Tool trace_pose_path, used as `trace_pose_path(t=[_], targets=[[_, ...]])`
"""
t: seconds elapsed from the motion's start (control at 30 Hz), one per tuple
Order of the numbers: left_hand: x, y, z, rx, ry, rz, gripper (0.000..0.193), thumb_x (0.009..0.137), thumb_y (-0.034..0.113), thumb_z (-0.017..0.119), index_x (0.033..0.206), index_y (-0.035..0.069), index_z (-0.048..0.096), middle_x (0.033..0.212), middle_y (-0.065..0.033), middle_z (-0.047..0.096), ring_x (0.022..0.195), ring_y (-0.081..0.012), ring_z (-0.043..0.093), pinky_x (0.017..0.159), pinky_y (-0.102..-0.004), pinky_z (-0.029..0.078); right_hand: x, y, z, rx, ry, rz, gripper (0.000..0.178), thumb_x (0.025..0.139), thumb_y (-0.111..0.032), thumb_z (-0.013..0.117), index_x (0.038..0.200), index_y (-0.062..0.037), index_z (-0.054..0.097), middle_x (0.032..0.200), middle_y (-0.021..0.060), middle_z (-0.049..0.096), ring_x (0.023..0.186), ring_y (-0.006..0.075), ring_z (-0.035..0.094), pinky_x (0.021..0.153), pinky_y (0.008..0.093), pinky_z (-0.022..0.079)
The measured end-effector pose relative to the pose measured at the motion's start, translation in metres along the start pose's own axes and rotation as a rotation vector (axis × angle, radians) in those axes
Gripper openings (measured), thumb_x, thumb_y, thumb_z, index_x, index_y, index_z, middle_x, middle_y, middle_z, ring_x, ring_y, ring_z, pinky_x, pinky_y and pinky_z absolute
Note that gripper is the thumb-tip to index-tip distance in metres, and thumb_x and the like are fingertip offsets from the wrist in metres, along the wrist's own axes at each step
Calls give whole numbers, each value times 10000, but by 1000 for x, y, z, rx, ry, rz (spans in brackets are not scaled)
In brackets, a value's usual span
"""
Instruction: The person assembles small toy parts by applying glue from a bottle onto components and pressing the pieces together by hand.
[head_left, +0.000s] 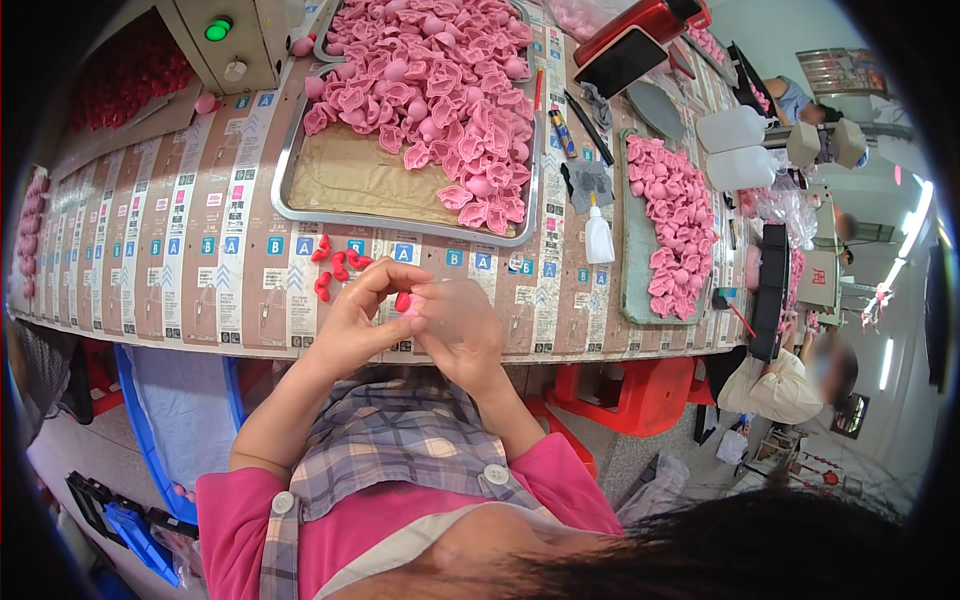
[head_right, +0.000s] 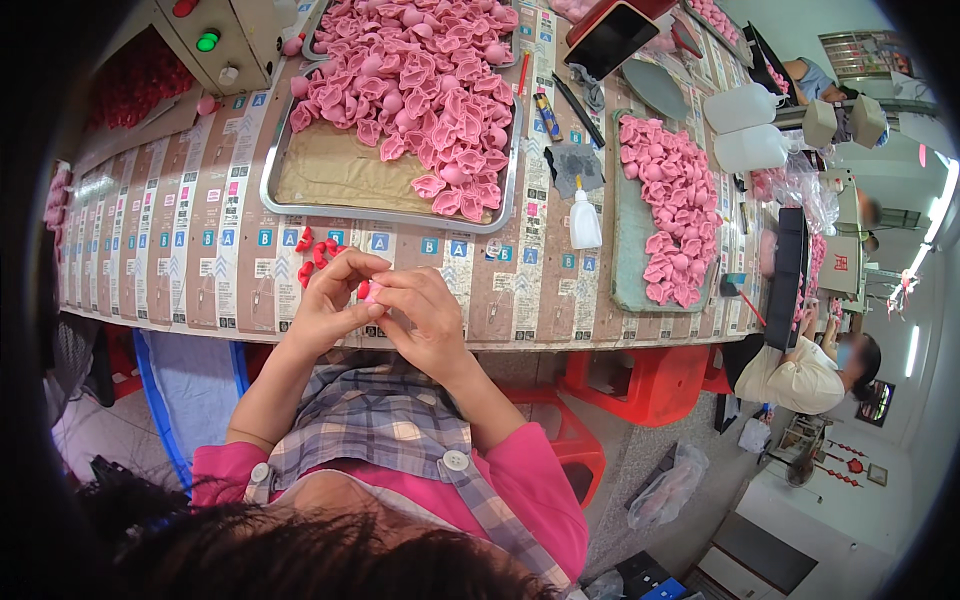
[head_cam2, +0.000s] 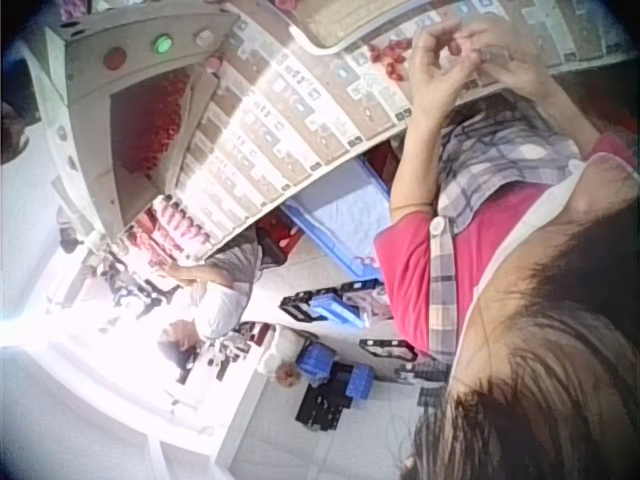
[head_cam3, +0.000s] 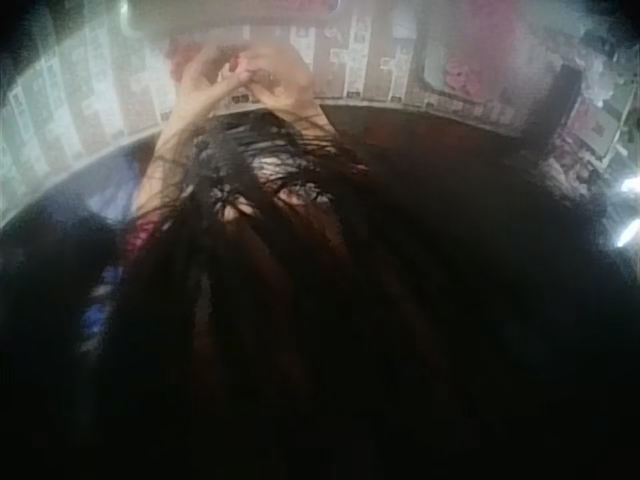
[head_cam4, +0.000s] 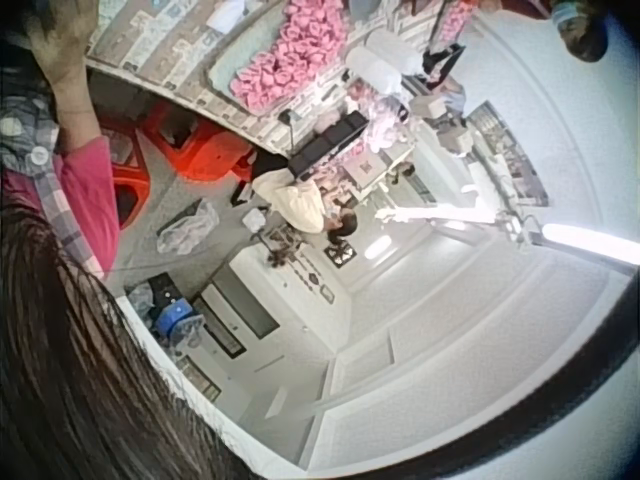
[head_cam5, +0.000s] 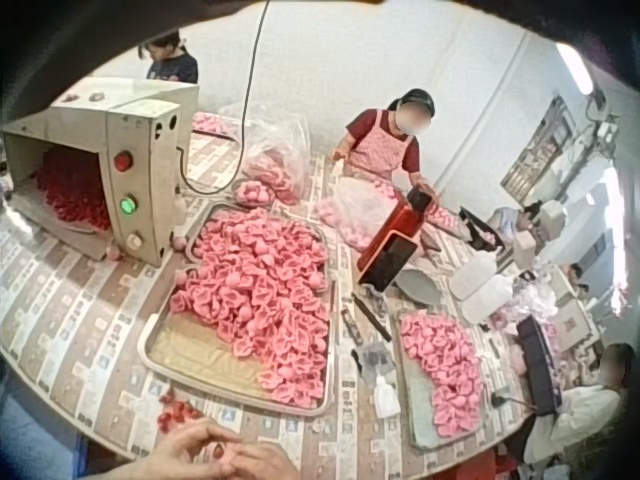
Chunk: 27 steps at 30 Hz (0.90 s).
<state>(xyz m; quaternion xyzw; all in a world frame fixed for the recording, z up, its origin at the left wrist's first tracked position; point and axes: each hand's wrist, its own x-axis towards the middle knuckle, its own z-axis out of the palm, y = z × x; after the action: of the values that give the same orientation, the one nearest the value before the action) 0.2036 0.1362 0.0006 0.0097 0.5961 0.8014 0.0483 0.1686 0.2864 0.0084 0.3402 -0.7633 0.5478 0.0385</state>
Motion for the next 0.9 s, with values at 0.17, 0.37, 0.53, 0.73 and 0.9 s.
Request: trace_pose_path(t=[0.17, 0.37, 0.53, 0.73, 0.9], targets=[[-1, 0, -1, -19, -4, -12, 408, 710, 107, 638, 1080, 7, 501, 994, -33, 486, 953, -118, 466, 867, -273, 351, 2, 0, 1, -2, 11, -42, 323, 559, 29, 669, 846, -74, 564, 935, 65, 571, 791, 240, 537, 683, 328, 428], [-1, 2, 0, -42, -2, -36, 423, 712, 115, 641, 1096, 12, 496, 996, -32, 487, 956, -121, 467, 867, -275, 353, 2, 0, 1, -1, 17, -49, 310, 565, 23, 671, 840, -73, 564, 939, 61, 571, 783, 237, 535, 676, 323, 427], [-2, 2, 0, -41, 0, -37, 433, 716, 125, 644, 1106, 14, 491, 1003, -34, 488, 962, -125, 470, 869, -278, 355, -1, 2, 1, 2, 14, -38, 306, 590, 15, 679, 863, -82, 579, 941, 67, 582, 799, 240, 539, 688, 324, 432], [-2, 1, 1, -86, 1, -48, 445, 716, 125, 648, 1117, 20, 486, 1008, -34, 490, 965, -126, 471, 872, -279, 354, -1, 1, 1, 12, 8, -13, 296, 618, 7, 685, 881, -89, 591, 939, 73, 592, 812, 243, 541, 703, 326, 433], [-2, 1, 1, -93, 1, -67, 446, 717, 121, 649, 1120, 24, 484, 1011, -35, 493, 968, -127, 472, 874, -280, 353, -1, 2, 1, 10, 6, -13, 295, 618, 8, 683, 881, -88, 590, 938, 74, 592, 807, 245, 539, 701, 326, 432]])
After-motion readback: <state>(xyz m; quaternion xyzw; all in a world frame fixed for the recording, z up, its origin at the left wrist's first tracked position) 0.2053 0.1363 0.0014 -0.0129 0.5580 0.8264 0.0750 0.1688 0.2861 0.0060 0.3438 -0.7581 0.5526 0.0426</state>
